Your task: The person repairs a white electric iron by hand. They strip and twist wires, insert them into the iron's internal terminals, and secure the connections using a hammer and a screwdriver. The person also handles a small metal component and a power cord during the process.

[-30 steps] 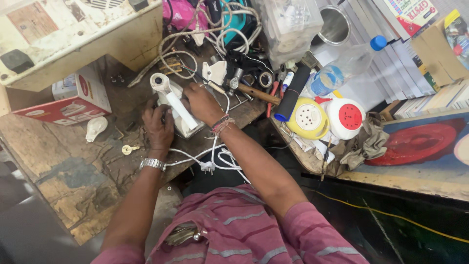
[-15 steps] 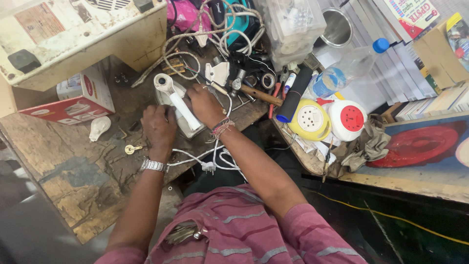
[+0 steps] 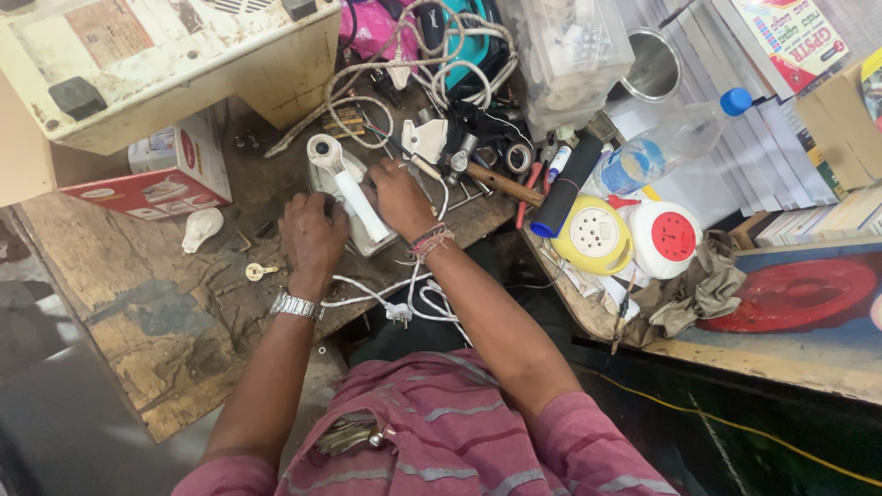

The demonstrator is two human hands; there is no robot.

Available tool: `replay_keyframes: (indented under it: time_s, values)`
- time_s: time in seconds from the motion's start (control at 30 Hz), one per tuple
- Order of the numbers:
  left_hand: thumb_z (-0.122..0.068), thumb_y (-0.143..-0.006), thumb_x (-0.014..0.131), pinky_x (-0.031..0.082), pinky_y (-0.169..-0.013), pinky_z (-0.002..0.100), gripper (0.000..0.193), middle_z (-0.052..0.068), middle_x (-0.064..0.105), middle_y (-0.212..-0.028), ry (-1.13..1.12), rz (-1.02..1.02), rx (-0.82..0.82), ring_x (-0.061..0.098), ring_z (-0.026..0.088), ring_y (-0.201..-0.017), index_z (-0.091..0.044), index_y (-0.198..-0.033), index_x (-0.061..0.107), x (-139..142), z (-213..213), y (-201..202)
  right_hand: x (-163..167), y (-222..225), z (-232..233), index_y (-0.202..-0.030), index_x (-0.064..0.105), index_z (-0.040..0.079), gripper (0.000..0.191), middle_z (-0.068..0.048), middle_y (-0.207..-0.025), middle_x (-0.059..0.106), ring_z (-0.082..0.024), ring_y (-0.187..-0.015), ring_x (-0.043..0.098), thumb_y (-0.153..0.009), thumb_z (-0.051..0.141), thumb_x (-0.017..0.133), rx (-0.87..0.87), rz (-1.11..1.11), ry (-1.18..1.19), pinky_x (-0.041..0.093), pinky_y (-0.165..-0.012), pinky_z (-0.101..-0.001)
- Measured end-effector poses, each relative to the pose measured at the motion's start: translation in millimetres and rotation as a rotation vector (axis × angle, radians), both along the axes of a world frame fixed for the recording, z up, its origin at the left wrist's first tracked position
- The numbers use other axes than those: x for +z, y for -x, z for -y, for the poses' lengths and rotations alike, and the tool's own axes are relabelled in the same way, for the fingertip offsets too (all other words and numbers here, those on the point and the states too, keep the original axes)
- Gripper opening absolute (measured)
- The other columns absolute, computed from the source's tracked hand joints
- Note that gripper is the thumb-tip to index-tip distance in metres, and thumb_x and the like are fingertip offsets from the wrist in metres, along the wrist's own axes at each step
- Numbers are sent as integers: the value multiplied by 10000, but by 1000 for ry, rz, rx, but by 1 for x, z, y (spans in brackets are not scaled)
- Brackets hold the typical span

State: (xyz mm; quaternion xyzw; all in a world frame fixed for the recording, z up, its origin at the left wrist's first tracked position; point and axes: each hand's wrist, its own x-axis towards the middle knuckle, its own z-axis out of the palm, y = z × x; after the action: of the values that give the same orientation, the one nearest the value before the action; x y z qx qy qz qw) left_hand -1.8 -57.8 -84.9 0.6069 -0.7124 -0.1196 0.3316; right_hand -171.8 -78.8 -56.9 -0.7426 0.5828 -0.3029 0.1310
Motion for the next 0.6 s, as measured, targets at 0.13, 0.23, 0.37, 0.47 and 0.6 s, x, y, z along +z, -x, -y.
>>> replay_keyframes:
  time_s: [0.13, 0.23, 0.37, 0.47, 0.6]
  values:
    - [-198, -866, 764, 476, -768, 520, 181, 166, 652, -906, -29, -35, -3, 628, 384, -899, -31, -875, 695, 2, 2, 0, 2, 1, -3, -1008, 668, -22, 263, -262, -1050, 625, -449, -998, 607, -900, 210, 725, 18, 12, 27, 508, -871, -496]
    - [-149, -896, 744, 477, -784, 516, 153, 190, 637, -914, 28, -46, -17, 620, 397, -903, -12, -878, 678, -3, 3, 3, 2, 1, -4, -996, 661, -16, 259, -259, -1070, 630, -447, -1015, 613, -894, 216, 716, 11, -1, 11, 512, -885, -493]
    - [-100, -888, 714, 478, -794, 522, 104, 198, 631, -919, 80, -8, -53, 606, 402, -902, -4, -888, 675, -6, 6, 6, 0, 0, 1, -972, 650, -14, 240, -239, -1065, 639, -442, -1032, 622, -904, 209, 711, -5, -52, -2, 514, -905, -494]
    - [-82, -869, 698, 485, -798, 518, 84, 192, 634, -930, 94, 2, -84, 603, 395, -913, -12, -911, 680, -7, 5, 4, -2, 1, 0, -985, 656, -17, 245, -240, -1066, 646, -439, -1013, 624, -916, 206, 734, -39, -48, -38, 512, -884, -498]
    - [-70, -891, 685, 476, -787, 519, 188, 207, 630, -972, 92, -25, -94, 595, 402, -929, 10, -1061, 688, -7, -7, -5, -15, 15, -32, -1108, 691, 34, 232, -193, -1059, 672, -385, -996, 651, -901, 134, 717, -174, 169, 0, 530, -871, -467]
